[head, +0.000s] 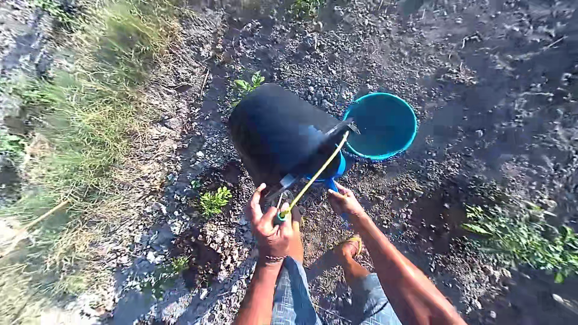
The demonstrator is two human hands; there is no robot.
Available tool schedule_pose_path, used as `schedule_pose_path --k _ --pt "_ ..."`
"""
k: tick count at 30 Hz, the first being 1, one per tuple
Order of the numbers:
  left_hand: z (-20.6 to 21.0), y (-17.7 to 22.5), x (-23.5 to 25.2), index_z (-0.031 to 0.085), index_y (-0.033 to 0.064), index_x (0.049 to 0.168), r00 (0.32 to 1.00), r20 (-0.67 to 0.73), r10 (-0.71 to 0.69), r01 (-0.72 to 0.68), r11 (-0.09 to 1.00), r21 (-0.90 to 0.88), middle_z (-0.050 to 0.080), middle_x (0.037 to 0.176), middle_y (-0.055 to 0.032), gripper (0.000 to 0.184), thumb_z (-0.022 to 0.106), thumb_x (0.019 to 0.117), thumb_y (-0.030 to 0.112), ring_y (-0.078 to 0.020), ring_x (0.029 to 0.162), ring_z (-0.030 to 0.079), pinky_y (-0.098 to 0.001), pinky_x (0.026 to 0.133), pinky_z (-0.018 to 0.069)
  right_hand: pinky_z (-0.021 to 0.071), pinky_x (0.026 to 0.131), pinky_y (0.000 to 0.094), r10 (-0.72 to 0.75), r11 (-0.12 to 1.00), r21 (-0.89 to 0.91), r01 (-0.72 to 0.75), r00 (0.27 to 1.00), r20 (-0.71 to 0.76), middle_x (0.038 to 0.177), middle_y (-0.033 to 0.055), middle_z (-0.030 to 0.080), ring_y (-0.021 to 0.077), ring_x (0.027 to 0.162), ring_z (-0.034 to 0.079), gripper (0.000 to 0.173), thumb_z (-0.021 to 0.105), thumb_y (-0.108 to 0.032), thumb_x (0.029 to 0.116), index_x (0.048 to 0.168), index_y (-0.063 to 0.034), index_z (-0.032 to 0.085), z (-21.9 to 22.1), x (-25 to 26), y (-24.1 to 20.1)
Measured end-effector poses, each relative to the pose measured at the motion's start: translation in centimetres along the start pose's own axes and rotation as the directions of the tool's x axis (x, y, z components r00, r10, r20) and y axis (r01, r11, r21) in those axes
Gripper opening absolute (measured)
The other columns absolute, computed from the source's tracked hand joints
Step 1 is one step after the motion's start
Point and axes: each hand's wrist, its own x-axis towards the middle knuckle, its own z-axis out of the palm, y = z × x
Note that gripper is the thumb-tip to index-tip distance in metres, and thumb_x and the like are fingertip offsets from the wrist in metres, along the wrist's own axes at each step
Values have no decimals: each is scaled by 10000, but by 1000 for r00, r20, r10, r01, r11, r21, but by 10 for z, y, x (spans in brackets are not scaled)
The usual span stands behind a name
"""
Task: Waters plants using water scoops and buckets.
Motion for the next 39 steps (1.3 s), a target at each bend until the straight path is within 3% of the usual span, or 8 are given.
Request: schedule_pose_path --k 2,5,8,11,20,30,33,39 --pt "-22 -53 31 647 -103 736 966 -139 -216 210 976 -58 568 1351 -348 244 664 865 105 -261 1343 548 -312 1100 461 409 402 208 45 998 -51 -45 999 15 687 -10 551 52 448 454 441 469 -119 1061 1488 -32 403 24 43 -6" --pt "-61 -118 68 655 -100 1035 707 -303 -638 572 769 -285 684 1120 -79 188 637 883 11 -14 953 635 -206 829 533 406 419 207 88 992 -93 -91 995 -38 684 -13 537 50 467 453 347 473 -134 1077 1403 -16 478 73 114 -18" --pt "-104 -152 71 610 23 994 385 -337 -859 751 504 -426 616 852 -14 55 607 940 23 -97 770 616 -322 699 563 424 440 214 119 981 -132 -144 976 -182 680 2 525 59 478 466 251 507 -118 1064 1269 20 549 141 185 -34" --pt "-133 -163 51 587 3 1064 239 -373 -897 795 401 -454 596 891 -28 107 567 962 31 -108 789 616 -330 696 570 435 470 225 134 965 -166 -202 927 -350 675 19 525 69 492 470 144 560 -100 1033 1088 31 585 193 248 -43" --pt "-177 -192 9 592 164 781 285 -407 -868 770 460 -443 475 550 158 215 536 910 2 43 473 459 -142 484 436 551 796 563 -36 558 -738 -380 877 -479 1080 253 657 367 905 665 386 723 -220 923 1189 46 635 227 339 -63" --pt "-112 -160 4 588 37 822 139 -27 -990 978 141 -154 454 609 36 123 628 919 100 -64 531 458 -248 541 425 428 1037 695 -238 164 -947 -276 921 -309 1420 303 547 493 1334 509 530 665 -148 948 1438 6 531 220 332 -154" --pt "-79 -136 2 612 -71 1006 140 37 -989 989 138 -59 477 712 -33 206 654 911 106 -123 630 468 -321 617 429 443 976 730 -316 131 -962 -238 910 -268 1368 321 576 529 1271 546 556 611 -102 968 1505 -50 474 172 323 -174" --pt "-41 -54 29 537 109 742 250 89 -964 951 227 -208 458 537 85 229 578 903 -48 -8 455 446 -183 464 420 451 973 720 -461 432 -897 -93 832 -308 1295 328 619 528 1171 607 599 627 -209 1009 1557 -85 421 16 235 -199"
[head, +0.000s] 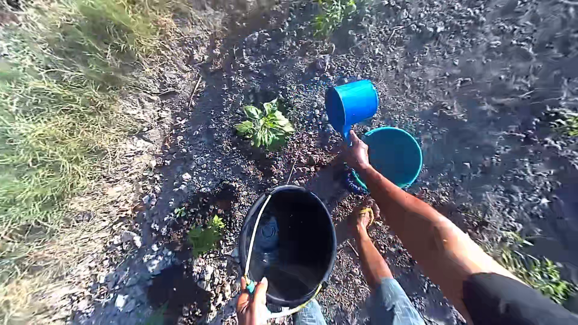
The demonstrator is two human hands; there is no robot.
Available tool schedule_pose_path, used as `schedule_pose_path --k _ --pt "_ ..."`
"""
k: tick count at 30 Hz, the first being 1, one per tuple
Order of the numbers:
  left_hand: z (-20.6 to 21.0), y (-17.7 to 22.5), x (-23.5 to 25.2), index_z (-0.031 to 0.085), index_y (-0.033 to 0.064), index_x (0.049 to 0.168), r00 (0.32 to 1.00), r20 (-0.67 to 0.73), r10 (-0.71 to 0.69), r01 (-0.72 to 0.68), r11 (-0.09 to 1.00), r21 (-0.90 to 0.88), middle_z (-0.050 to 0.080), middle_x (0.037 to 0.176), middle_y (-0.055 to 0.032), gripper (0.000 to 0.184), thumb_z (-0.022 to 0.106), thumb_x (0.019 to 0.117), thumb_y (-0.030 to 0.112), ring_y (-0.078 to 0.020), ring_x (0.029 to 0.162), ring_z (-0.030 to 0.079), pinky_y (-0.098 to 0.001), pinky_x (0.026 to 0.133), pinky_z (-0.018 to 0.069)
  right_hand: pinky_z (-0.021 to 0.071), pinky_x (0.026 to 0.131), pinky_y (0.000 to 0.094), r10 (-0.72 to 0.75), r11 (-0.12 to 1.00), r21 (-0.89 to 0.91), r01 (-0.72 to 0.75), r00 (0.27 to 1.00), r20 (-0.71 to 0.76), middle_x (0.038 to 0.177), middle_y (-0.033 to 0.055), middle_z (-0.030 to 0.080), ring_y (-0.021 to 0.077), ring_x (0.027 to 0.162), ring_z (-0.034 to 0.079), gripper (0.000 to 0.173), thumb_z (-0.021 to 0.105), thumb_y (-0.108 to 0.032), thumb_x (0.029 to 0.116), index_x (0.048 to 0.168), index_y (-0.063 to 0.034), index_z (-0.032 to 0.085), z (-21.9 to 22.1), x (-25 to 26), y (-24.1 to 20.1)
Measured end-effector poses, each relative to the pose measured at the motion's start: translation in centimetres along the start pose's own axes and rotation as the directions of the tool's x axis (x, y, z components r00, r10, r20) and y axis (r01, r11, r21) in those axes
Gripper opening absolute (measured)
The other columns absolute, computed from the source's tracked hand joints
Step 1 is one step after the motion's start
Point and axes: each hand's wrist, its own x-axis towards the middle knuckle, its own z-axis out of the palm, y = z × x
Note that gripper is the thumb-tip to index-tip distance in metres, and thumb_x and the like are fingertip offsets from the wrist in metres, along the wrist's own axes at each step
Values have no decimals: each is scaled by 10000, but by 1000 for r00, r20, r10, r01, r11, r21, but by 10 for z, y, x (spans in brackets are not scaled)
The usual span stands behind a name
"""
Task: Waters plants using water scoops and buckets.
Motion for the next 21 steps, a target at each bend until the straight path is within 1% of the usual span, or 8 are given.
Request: schedule_pose_path --k 3,5,6,8,11,14,18,21 --pt "12 34 -37 572 171 780 973 184 138 -131 990 -46 518 553 131 261 507 865 -67 12 476 481 -178 497 456 499 1009 600 57 997 56 -50 991 -120 1263 287 658 435 1133 663 647 660 -257 992 1555 -56 414 -82 -56 103" --pt "28 63 -57 614 197 815 921 331 203 -197 979 -53 584 614 136 289 490 853 -61 7 527 525 -199 560 501 497 1001 582 191 980 92 -179 970 -148 1176 296 676 419 1100 666 514 674 -232 961 1378 46 560 -137 -105 169" --pt "47 80 -69 630 185 869 901 378 216 -216 976 -43 611 649 130 288 489 856 -65 3 551 547 -205 584 524 478 996 590 280 958 112 -266 950 -139 1141 312 671 432 1090 653 442 673 -225 965 1271 88 613 -165 -129 196" --pt "100 110 -102 608 152 937 878 422 228 -253 967 4 609 689 110 250 509 852 -62 -11 585 570 -208 602 536 495 954 600 425 898 180 -401 897 -123 1080 286 683 404 1032 664 409 666 -272 974 1183 80 655 -205 -177 244" --pt "203 129 -144 584 147 822 799 536 273 -336 942 21 568 668 76 172 542 850 -17 -34 581 555 -209 592 531 515 901 619 584 781 352 -516 803 -118 1049 275 691 387 962 682 474 679 -336 962 1204 71 646 -239 -236 300" --pt "319 117 -179 516 156 727 708 667 232 -353 934 49 494 600 71 263 516 913 -30 -40 519 484 -211 548 489 538 833 576 686 677 513 -529 705 -178 975 268 683 343 836 673 443 686 -273 977 1193 110 631 -250 -279 351" --pt "476 64 -214 507 113 736 700 704 121 -287 950 122 474 580 33 303 520 1006 -23 -80 483 476 -248 519 517 509 702 574 811 538 577 -614 563 -158 765 222 632 323 669 612 444 669 -316 991 1026 126 654 -255 -309 386" --pt "580 4 -226 497 112 795 690 723 13 -220 956 193 442 607 12 238 524 1027 66 -124 503 469 -328 547 534 486 611 510 847 487 604 -631 511 -149 647 140 570 251 575 555 397 664 -294 993 871 84 654 -254 -331 404"
